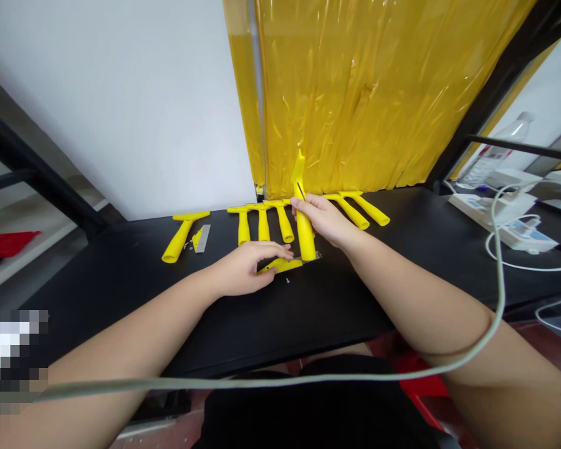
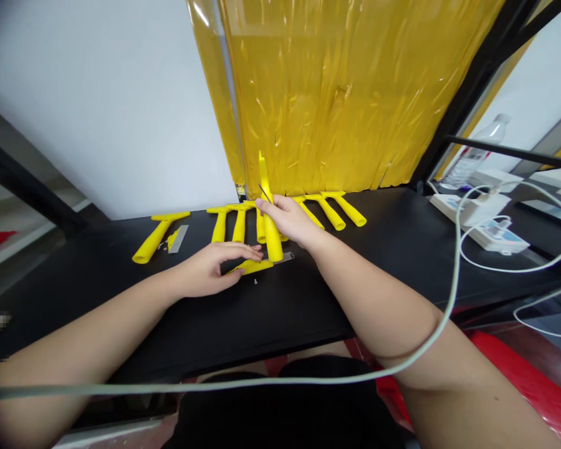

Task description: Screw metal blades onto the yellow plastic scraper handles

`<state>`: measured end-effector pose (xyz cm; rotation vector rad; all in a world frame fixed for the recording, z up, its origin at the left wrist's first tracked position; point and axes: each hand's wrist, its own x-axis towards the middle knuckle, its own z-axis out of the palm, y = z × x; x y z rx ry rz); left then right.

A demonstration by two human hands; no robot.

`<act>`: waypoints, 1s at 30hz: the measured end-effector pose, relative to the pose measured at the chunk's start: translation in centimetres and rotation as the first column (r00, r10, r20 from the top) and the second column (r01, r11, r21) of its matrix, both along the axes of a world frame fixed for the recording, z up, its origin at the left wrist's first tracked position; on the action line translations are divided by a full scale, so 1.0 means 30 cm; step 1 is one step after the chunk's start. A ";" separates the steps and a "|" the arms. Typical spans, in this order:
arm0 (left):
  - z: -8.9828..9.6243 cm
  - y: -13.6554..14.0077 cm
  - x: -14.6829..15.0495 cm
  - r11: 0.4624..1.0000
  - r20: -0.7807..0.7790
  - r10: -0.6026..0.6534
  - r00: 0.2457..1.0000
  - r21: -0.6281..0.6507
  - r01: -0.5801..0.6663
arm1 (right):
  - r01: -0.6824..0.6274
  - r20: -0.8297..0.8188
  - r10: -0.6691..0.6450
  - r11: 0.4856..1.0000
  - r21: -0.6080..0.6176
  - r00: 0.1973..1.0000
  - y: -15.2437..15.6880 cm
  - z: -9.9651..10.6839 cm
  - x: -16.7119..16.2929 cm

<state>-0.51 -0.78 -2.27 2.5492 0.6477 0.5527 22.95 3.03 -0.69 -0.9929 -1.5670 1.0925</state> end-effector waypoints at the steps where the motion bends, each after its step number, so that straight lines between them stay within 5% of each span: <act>1: 0.001 -0.001 -0.002 1.000 0.015 0.020 1.000 0.010 -0.020 | -0.022 -0.009 0.022 1.000 0.003 1.000 -0.004 0.002 -0.001; 5: -0.015 -0.004 0.001 0.993 0.127 0.110 0.986 -0.050 -0.104 | -0.111 -0.016 0.112 0.992 0.067 0.994 -0.020 0.006 -0.008; 9: -0.038 -0.017 0.025 0.939 0.348 0.211 0.914 -0.333 -0.090 | -0.208 -0.058 0.210 0.977 0.038 0.976 -0.047 0.006 -0.035; 13: -0.025 -0.034 0.049 0.854 0.392 0.287 0.874 -0.518 -0.048 | -0.269 -0.030 0.269 0.963 0.014 0.963 -0.075 0.012 -0.070; 19: 0.001 -0.038 0.048 0.793 0.410 0.417 0.811 -0.601 -0.103 | -0.301 0.201 0.282 0.951 0.073 0.938 -0.055 0.026 -0.009; 23: 0.004 -0.028 0.018 0.776 0.330 0.521 0.787 -0.568 -0.275 | -0.474 0.522 0.436 0.878 -0.068 0.733 -0.021 0.038 0.085; 27: 0.013 -0.032 -0.001 0.748 0.170 0.574 0.801 -0.507 -0.429 | -0.324 0.788 0.308 0.935 -0.146 0.532 -0.011 0.040 0.122; 30: 0.023 -0.043 0.001 0.753 0.118 0.579 0.806 -0.456 -0.474 | -0.290 0.831 0.278 0.945 -0.148 0.482 -0.015 0.038 0.111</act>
